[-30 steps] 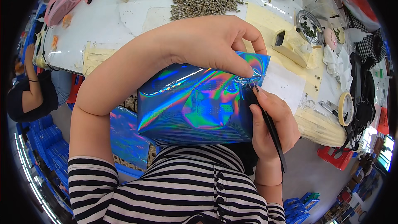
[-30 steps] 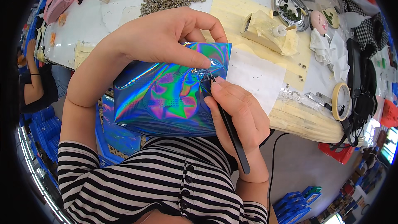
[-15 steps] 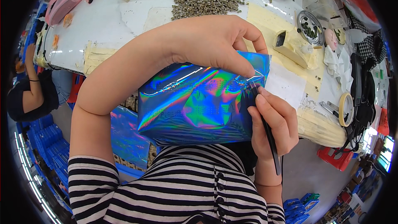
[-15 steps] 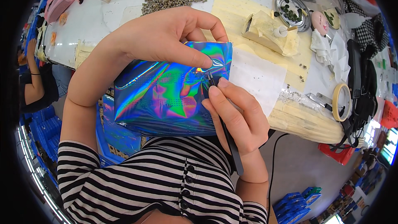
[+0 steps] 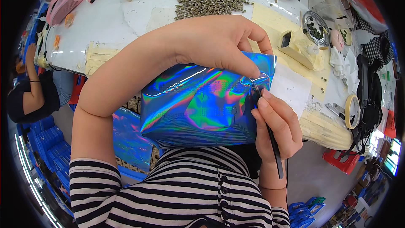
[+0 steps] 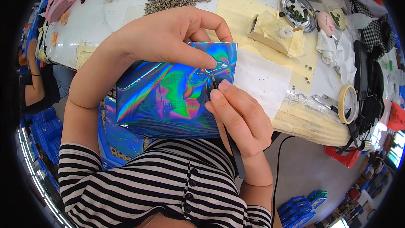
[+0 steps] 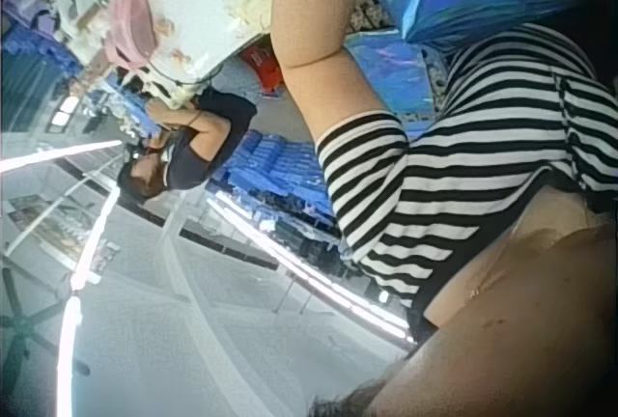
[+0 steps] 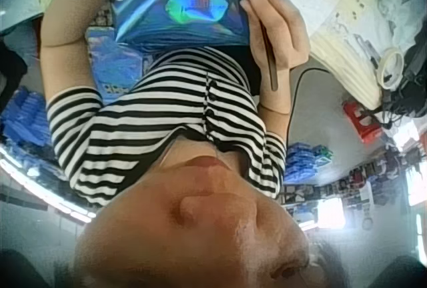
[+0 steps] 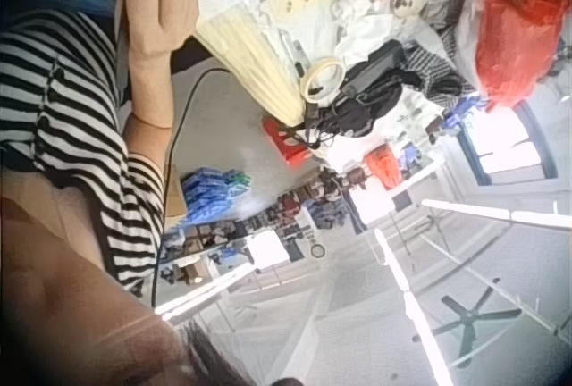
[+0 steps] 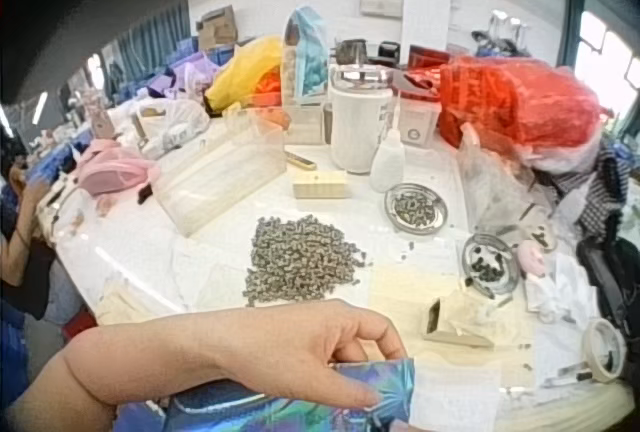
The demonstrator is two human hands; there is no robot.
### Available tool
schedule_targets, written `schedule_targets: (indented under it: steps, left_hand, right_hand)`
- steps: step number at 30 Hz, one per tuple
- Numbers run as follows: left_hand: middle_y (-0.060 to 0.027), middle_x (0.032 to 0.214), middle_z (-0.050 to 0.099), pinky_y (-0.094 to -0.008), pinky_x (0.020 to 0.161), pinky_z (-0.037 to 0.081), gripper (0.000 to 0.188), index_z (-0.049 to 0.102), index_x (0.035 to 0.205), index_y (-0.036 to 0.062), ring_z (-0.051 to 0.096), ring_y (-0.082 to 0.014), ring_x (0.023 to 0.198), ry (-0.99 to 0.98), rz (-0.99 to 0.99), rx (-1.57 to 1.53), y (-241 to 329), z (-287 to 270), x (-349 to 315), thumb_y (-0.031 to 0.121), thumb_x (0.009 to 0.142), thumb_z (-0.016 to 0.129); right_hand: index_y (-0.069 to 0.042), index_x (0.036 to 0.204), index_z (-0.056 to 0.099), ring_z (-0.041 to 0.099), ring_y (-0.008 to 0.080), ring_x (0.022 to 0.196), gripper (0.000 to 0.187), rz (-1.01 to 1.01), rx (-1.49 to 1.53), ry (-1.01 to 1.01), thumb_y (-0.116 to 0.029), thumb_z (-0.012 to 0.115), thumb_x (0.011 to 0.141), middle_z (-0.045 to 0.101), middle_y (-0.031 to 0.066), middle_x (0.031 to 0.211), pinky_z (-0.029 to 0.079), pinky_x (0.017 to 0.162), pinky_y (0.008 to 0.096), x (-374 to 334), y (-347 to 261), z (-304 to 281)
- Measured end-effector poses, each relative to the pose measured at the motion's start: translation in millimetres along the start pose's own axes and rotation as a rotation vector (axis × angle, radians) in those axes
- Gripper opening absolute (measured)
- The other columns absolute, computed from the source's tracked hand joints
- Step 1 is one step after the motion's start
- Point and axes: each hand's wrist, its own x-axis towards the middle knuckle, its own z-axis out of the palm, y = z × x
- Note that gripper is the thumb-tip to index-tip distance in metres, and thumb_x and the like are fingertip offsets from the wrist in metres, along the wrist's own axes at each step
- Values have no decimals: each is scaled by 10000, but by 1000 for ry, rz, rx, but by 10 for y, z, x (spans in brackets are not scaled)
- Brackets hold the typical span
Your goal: The person places small silver studs onto a white paper template and then uses tweezers to transfer the studs onto a blue iridescent pouch, positioning them to form a pattern.
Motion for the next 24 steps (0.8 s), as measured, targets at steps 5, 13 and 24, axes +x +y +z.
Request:
schedule_targets:
  steps: [5,13,24]
  left_hand:
    - [-106,866,734,-229,638,541,327,567,1134,-31,674,-93,726,-2,-2,2,-1,-7,4,21,833,682]
    - [-103,858,734,-222,634,537,314,566,1133,-29,674,-87,728,-7,-20,6,23,2,1,22,842,673]
    - [-74,800,717,-202,616,512,317,544,1145,-23,653,-65,702,-13,-6,13,-7,-3,6,22,860,677]
  right_hand:
    - [-9,1034,707,707,277,930,243,-10,10,7,18,757,799,706,187,1049,580,841,351,-2,15,8]
    - [-11,1015,727,705,269,881,280,42,-71,96,43,788,746,702,163,1022,592,786,340,-45,58,-116]
    - [0,978,726,694,286,884,286,84,-387,33,59,795,706,693,137,935,576,764,351,-139,210,-423]
